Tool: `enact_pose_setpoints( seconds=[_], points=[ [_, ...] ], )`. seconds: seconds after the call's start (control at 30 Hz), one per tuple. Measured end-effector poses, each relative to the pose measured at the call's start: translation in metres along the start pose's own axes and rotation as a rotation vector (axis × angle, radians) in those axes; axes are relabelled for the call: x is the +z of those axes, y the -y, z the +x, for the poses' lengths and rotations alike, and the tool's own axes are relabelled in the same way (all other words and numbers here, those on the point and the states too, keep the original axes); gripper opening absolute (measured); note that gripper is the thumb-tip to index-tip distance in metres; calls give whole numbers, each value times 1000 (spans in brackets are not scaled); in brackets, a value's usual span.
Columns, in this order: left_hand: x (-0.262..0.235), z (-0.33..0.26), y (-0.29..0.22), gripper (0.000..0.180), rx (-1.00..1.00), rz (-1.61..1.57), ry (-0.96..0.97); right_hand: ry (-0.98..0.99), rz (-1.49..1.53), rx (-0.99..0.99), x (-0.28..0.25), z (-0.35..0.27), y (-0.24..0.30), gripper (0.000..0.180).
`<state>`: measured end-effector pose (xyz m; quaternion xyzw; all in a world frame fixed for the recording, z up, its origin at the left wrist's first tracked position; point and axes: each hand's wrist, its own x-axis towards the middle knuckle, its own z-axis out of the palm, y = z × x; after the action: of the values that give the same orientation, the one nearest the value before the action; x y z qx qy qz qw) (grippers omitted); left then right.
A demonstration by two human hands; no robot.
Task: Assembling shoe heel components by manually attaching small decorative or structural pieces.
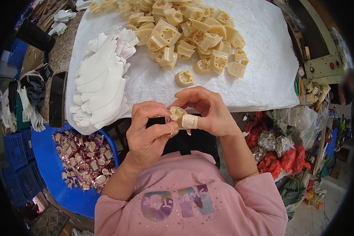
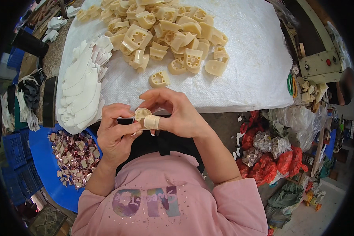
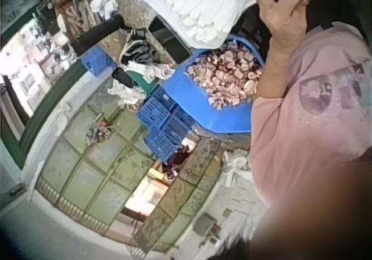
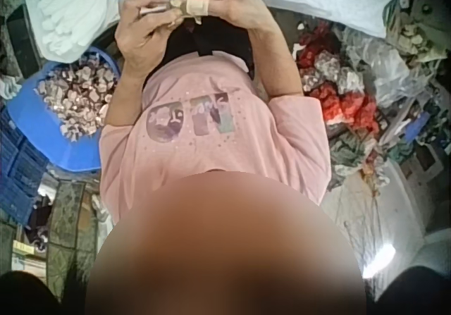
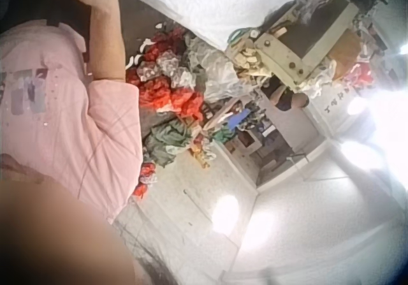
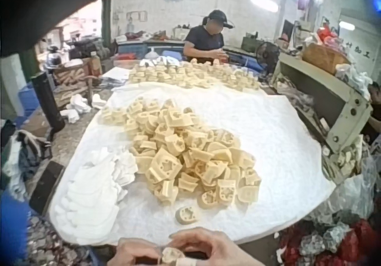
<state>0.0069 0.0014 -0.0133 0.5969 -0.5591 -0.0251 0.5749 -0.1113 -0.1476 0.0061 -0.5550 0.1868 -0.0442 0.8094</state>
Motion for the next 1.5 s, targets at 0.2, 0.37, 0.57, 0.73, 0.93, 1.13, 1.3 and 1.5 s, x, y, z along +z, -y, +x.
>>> enact_pose_setpoints(
  seconds=[0.2,0.37,0.57,0.73,0.93,1.13,1.3,1.5],
  points=[
    [-2,4,-9,52,-579,-548,102,-150,-676,-666,1,1,-6,45],
    [4,2,-7,57,-821,-1015,258,-122,-375,-723,14,4,-29,50],
    [16,-8,-5,58,-759,-747,150,-202,-782,-806,17,5,-28,32],
    [19,-3,-13,77,-682,-991,125,-60,-51,-284,25,9,-12,22],
    [19,-1,-22,77,-583,-709,144,156,19,-122,17,8,-20,15],
    [25,-7,-13,61,-514,-631,10,4,-244,-439,31,7,-41,21],
    [17,12,-24,45,-700,-890,-107,-39,-30,-516,43,3,-45,35],
    [33,-1,-22,46,-654,-662,-213,-93,-261,-627,41,7,-49,33]
  ],
)
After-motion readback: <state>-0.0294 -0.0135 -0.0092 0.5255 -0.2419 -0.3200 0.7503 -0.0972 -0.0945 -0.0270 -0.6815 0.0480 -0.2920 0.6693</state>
